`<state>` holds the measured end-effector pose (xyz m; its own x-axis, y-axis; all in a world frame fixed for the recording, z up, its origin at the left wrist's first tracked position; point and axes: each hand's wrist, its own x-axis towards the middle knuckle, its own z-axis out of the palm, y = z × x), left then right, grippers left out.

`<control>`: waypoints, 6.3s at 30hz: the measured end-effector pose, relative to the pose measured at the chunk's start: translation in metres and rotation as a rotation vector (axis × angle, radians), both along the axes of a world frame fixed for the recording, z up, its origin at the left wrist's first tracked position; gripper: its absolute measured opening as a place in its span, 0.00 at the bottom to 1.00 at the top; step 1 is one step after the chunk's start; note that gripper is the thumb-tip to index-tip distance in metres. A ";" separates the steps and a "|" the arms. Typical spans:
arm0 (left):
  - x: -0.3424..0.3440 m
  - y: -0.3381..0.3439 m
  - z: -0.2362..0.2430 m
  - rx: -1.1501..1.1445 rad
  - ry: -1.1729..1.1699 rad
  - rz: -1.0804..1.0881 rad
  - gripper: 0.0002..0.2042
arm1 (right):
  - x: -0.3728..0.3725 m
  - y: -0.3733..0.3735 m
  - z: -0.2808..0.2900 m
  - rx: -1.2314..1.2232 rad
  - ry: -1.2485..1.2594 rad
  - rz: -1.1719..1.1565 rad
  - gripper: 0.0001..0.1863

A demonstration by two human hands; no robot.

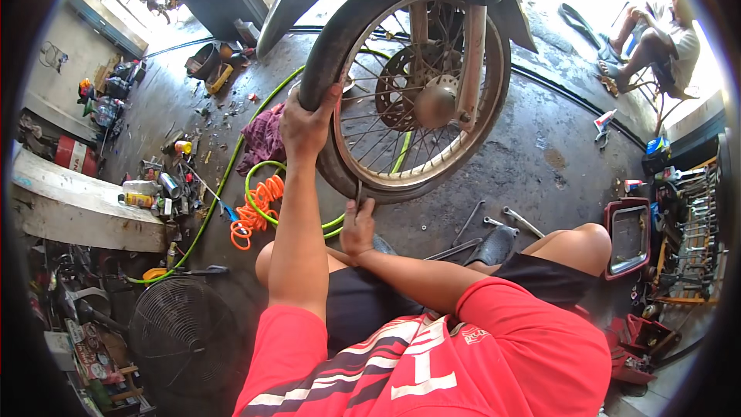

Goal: The person pulls an inner tube out from a motorcycle tire, handles the wheel, and uses an air compressor hose with a pressure gauge to inflate the tire before tightening a nut on the axle with a wrench.

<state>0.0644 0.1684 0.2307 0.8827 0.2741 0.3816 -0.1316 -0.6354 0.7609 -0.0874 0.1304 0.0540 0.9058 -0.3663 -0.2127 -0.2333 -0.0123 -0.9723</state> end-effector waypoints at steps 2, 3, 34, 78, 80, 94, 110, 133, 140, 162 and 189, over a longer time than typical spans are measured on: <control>-0.001 0.003 -0.006 -0.037 0.009 -0.036 0.38 | 0.002 -0.025 -0.003 -0.072 -0.087 0.066 0.14; -0.014 -0.003 -0.011 -0.161 -0.117 -0.057 0.39 | 0.003 -0.033 -0.006 -0.078 -0.115 0.077 0.15; -0.042 0.006 -0.057 -0.389 -0.092 0.011 0.36 | -0.009 -0.189 -0.075 -0.941 -0.157 0.704 0.22; -0.102 -0.005 -0.162 -0.760 0.312 -0.178 0.41 | 0.029 -0.240 -0.007 -0.157 0.024 -0.023 0.28; -0.094 0.013 -0.137 -0.729 0.112 -0.178 0.40 | 0.022 -0.240 -0.018 -0.062 0.124 -0.041 0.28; -0.118 -0.021 -0.175 -0.271 0.324 -0.169 0.40 | 0.032 -0.265 -0.040 0.253 0.149 -0.099 0.26; -0.098 -0.011 -0.175 -0.041 -0.073 0.146 0.31 | 0.047 -0.246 -0.067 0.223 0.148 -0.065 0.24; -0.125 -0.018 -0.183 -0.334 0.616 -0.264 0.31 | 0.044 -0.238 -0.063 0.035 0.225 -0.157 0.30; -0.121 -0.064 -0.180 -0.636 1.273 -0.203 0.34 | 0.050 -0.241 -0.111 0.449 0.490 -0.419 0.31; -0.064 -0.239 -0.241 0.205 0.266 -0.270 0.35 | 0.132 -0.259 -0.163 1.296 -0.230 -0.381 0.38; -0.018 -0.218 -0.263 0.006 0.375 -0.146 0.10 | 0.127 -0.222 -0.171 1.337 -0.139 -0.382 0.42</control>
